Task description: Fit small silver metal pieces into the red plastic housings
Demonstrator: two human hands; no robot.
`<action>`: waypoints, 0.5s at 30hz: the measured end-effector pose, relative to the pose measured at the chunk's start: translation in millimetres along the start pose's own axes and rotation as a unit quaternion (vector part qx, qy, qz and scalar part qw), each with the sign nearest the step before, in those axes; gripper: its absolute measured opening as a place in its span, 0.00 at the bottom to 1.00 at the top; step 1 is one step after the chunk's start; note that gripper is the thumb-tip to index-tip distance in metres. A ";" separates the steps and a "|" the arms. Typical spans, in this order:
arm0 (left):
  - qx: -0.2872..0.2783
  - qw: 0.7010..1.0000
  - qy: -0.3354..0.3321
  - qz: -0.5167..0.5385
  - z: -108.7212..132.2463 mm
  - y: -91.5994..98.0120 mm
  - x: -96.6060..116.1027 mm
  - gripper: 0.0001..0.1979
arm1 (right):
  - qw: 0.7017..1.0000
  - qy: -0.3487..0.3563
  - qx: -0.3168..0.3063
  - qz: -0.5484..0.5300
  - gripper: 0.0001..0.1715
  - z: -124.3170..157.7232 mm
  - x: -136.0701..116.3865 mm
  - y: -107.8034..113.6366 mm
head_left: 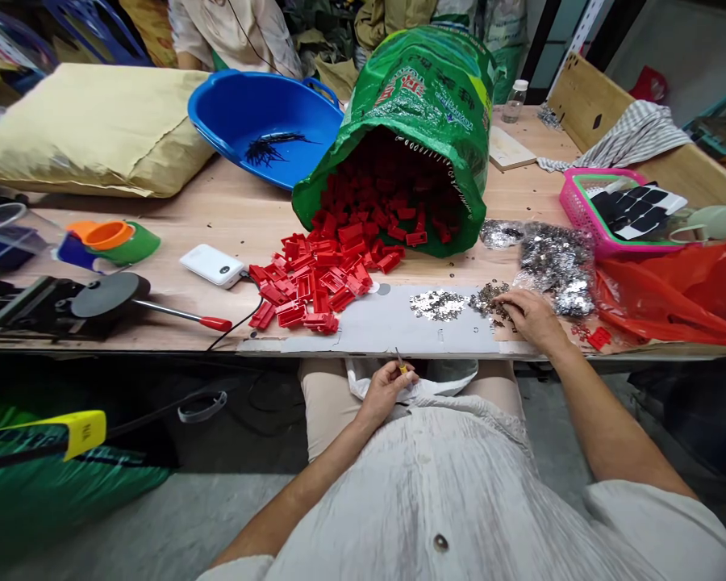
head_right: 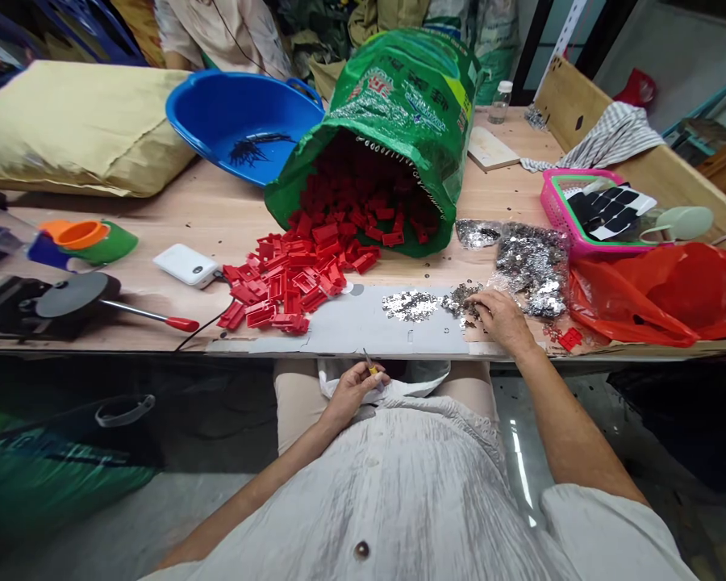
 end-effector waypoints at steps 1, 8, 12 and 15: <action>0.001 1.000 0.000 0.000 -0.2 0.5 -0.4 0.17 | 1.000 0.005 -0.003 0.005 0.16 -0.4 -4.1 -0.4; 0.000 1.000 -0.002 0.000 -0.6 1.0 -1.6 0.17 | 0.997 0.049 -0.055 -0.007 0.16 -0.9 -25.6 -6.7; 0.000 1.000 0.000 0.002 -0.1 1.6 -2.2 0.17 | 0.996 0.047 -0.069 0.001 0.14 -1.4 -18.8 -9.2; -0.002 1.000 -0.002 0.006 -0.6 1.6 -2.8 0.17 | 0.995 0.060 -0.074 -0.003 0.14 -1.8 -24.5 -10.7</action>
Point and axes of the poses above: each hand's wrist, its own z-axis away from the middle knuckle, its own y-axis out of the back of the hand, x = y × z, the point moved 9 cm from there along -z, towards the middle knuckle, and after that the axes turned 13 degrees about z, right-handed, at the moved point
